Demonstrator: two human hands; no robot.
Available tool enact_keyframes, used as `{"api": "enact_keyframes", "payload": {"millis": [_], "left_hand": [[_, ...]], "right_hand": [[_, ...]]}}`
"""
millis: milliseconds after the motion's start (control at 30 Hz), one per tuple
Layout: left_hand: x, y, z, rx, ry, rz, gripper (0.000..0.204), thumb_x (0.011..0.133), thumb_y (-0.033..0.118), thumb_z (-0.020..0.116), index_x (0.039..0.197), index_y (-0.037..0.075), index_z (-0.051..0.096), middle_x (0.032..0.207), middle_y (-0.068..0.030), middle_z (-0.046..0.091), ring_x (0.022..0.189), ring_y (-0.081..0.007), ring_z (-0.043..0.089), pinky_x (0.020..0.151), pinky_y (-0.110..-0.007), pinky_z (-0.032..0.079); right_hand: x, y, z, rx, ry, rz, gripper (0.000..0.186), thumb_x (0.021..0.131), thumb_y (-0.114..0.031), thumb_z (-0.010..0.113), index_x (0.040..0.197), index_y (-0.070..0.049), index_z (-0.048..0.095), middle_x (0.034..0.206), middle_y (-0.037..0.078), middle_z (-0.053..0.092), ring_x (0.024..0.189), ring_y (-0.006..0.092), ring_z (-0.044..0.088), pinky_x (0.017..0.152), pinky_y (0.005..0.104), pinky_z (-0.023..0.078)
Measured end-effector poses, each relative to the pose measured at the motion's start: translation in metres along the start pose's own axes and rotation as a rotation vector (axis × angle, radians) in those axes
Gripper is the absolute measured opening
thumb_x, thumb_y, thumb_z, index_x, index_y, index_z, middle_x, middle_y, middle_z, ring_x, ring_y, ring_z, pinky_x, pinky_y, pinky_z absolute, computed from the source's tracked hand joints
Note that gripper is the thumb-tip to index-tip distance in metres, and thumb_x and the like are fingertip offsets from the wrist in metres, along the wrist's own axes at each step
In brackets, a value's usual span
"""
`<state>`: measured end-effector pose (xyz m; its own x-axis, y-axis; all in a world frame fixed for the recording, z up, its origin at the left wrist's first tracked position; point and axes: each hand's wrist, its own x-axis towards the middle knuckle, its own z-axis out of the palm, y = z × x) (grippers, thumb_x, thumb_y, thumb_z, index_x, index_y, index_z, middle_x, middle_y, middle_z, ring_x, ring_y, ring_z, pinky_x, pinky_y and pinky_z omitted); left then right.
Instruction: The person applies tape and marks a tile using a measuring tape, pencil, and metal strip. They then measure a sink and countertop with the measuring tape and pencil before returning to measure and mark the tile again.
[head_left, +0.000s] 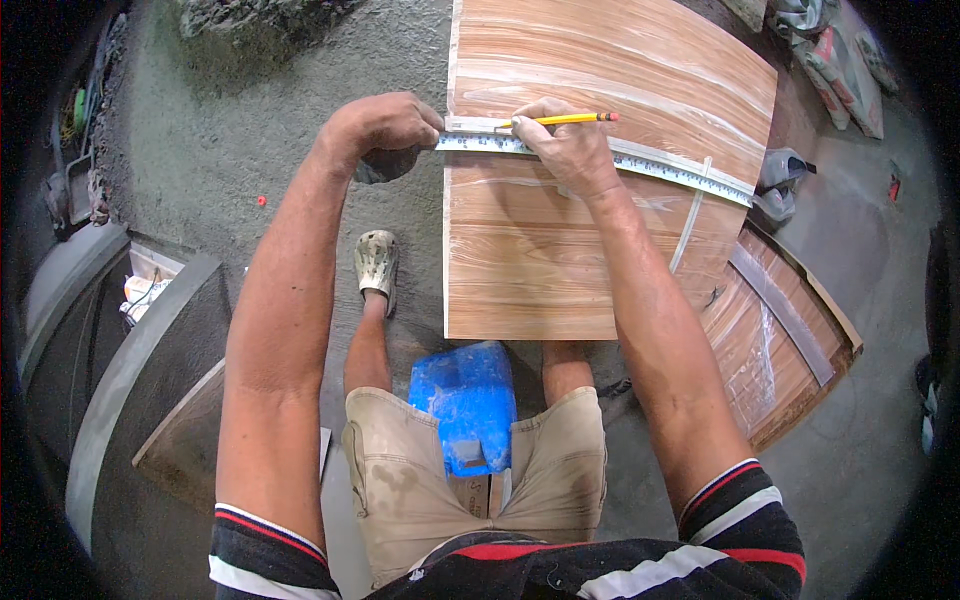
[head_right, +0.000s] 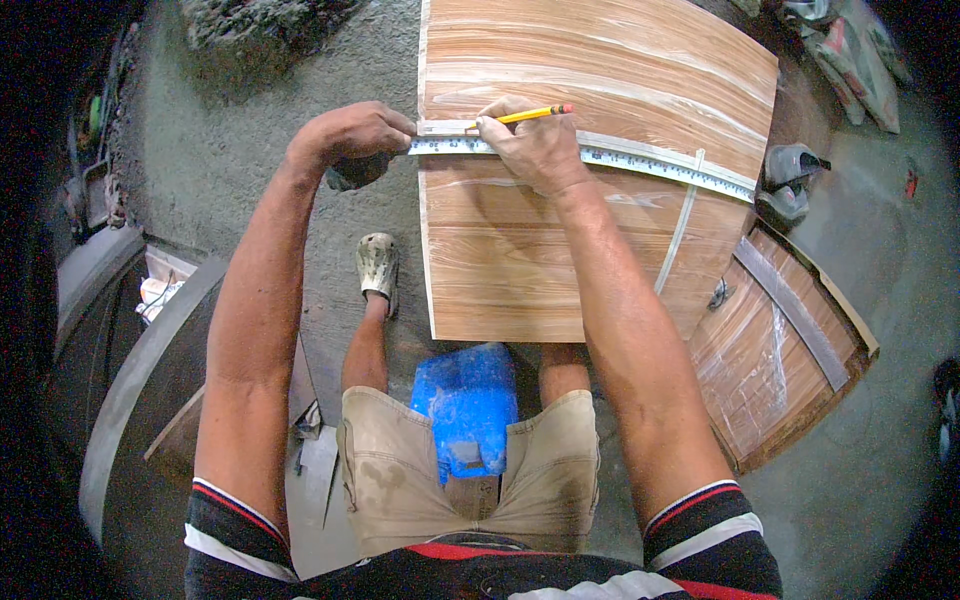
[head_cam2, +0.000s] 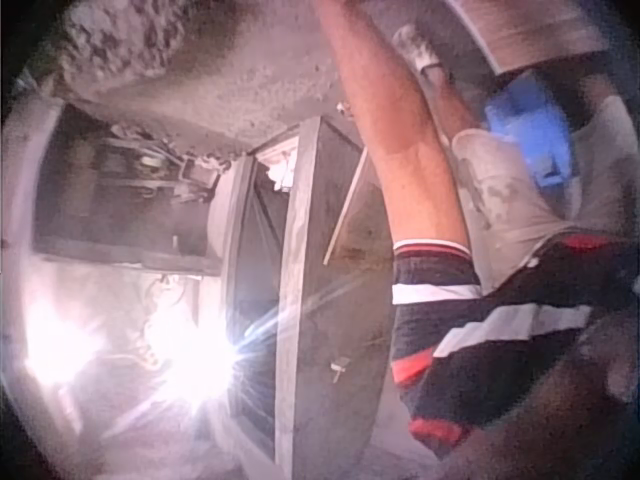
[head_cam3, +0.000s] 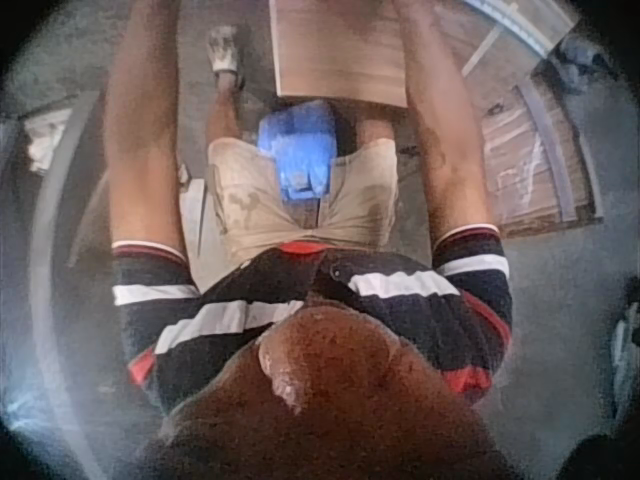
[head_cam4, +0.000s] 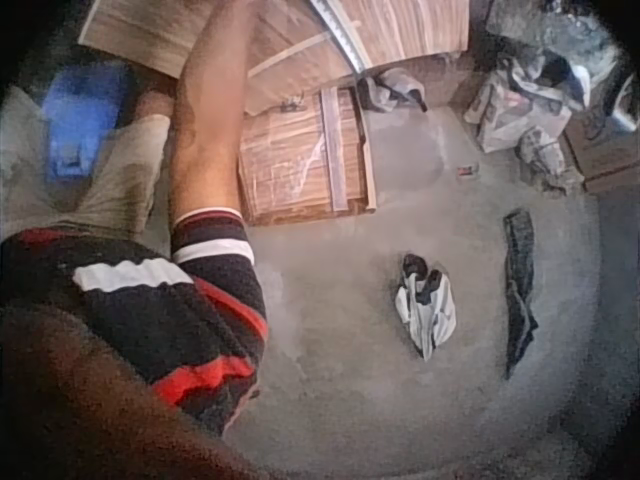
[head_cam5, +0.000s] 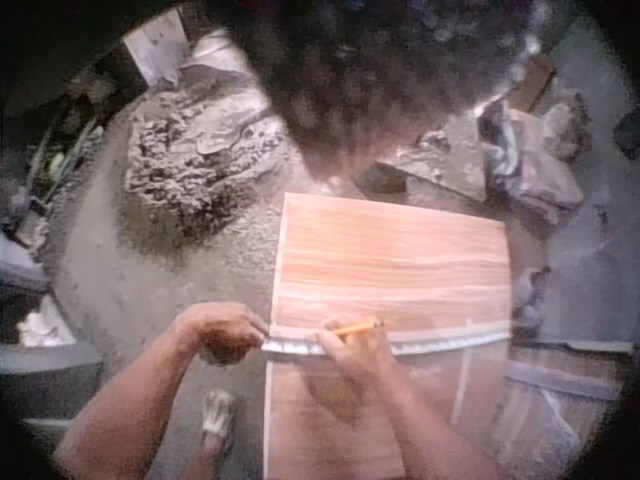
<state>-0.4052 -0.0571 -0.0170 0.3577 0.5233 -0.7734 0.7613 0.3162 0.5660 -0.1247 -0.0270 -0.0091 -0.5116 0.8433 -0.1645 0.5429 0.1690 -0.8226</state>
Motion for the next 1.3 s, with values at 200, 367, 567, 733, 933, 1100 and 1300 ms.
{"api": "enact_keyframes", "payload": {"millis": [200, 367, 567, 733, 933, 1100, 1300], "left_hand": [[-0.007, 0.001, -0.004, -0.004, -0.017, -0.042, 0.037, 0.089, 0.027, 0.065, 0.118, 0.004, 0.073, 0.091, -0.0147, 0.074, 0.082, -0.0230, 0.068, 0.079, -0.039, 0.054], [-0.008, 0.004, -0.001, -0.027, 0.015, -0.078, 0.036, 0.089, 0.026, 0.064, 0.118, 0.004, 0.073, 0.088, -0.0136, 0.073, 0.081, -0.0223, 0.067, 0.078, -0.039, 0.054], [-0.011, 0.009, -0.005, -0.020, -0.016, -0.059, 0.036, 0.089, 0.024, 0.063, 0.117, 0.005, 0.073, 0.084, -0.0121, 0.072, 0.079, -0.0207, 0.066, 0.077, -0.038, 0.053], [-0.009, 0.007, -0.005, -0.015, -0.016, -0.070, 0.036, 0.089, 0.027, 0.063, 0.117, 0.005, 0.073, 0.083, -0.0123, 0.071, 0.077, -0.0215, 0.065, 0.076, -0.039, 0.053], [-0.008, 0.007, -0.006, 0.017, -0.025, -0.022, 0.036, 0.089, 0.029, 0.063, 0.115, 0.007, 0.074, 0.084, -0.0124, 0.071, 0.078, -0.0229, 0.065, 0.076, -0.040, 0.053], [-0.019, 0.006, -0.001, 0.004, 0.012, -0.018, 0.035, 0.088, 0.030, 0.064, 0.112, 0.006, 0.075, 0.088, -0.0141, 0.073, 0.081, -0.0256, 0.067, 0.079, -0.040, 0.053], [-0.060, 0.022, 0.058, -0.152, -0.016, 0.131, 0.034, 0.092, 0.032, 0.062, 0.109, 0.006, 0.075, 0.096, -0.0163, 0.074, 0.092, -0.0300, 0.070, 0.087, -0.042, 0.054]], "right_hand": [[-0.001, -0.011, -0.004, -0.017, -0.105, 0.079, 0.020, 0.095, -0.022, 0.071, 0.099, -0.003, 0.076, 0.086, 0.007, 0.076, 0.078, 0.0146, 0.071, 0.072, 0.0309, 0.057], [-0.002, -0.011, -0.005, -0.009, -0.105, 0.072, 0.019, 0.095, -0.022, 0.070, 0.099, -0.004, 0.076, 0.085, 0.007, 0.076, 0.076, 0.0142, 0.070, 0.070, 0.0304, 0.056], [-0.002, -0.005, 0.000, -0.009, -0.047, 0.035, 0.019, 0.093, -0.025, 0.070, 0.094, -0.008, 0.077, 0.078, 0.006, 0.074, 0.070, 0.0175, 0.070, 0.066, 0.0326, 0.056], [-0.001, -0.009, -0.001, -0.035, -0.093, 0.067, 0.019, 0.094, -0.022, 0.071, 0.096, -0.004, 0.076, 0.080, 0.007, 0.075, 0.073, 0.0156, 0.070, 0.068, 0.0319, 0.056], [-0.002, -0.008, -0.003, -0.037, -0.074, -0.029, 0.019, 0.095, -0.021, 0.070, 0.094, -0.003, 0.076, 0.082, 0.007, 0.075, 0.075, 0.0140, 0.069, 0.068, 0.0315, 0.055], [-0.017, -0.025, -0.023, 0.483, 0.325, 0.209, 0.015, 0.098, -0.013, 0.065, 0.098, -0.001, 0.073, 0.084, 0.004, 0.073, 0.077, 0.0136, 0.068, 0.073, 0.0299, 0.055], [-0.108, -0.052, -0.095, 0.906, 0.517, 0.259, 0.013, 0.102, -0.010, 0.058, 0.095, 0.001, 0.063, 0.090, 0.010, 0.066, 0.086, 0.0154, 0.064, 0.082, 0.0314, 0.053]]}}
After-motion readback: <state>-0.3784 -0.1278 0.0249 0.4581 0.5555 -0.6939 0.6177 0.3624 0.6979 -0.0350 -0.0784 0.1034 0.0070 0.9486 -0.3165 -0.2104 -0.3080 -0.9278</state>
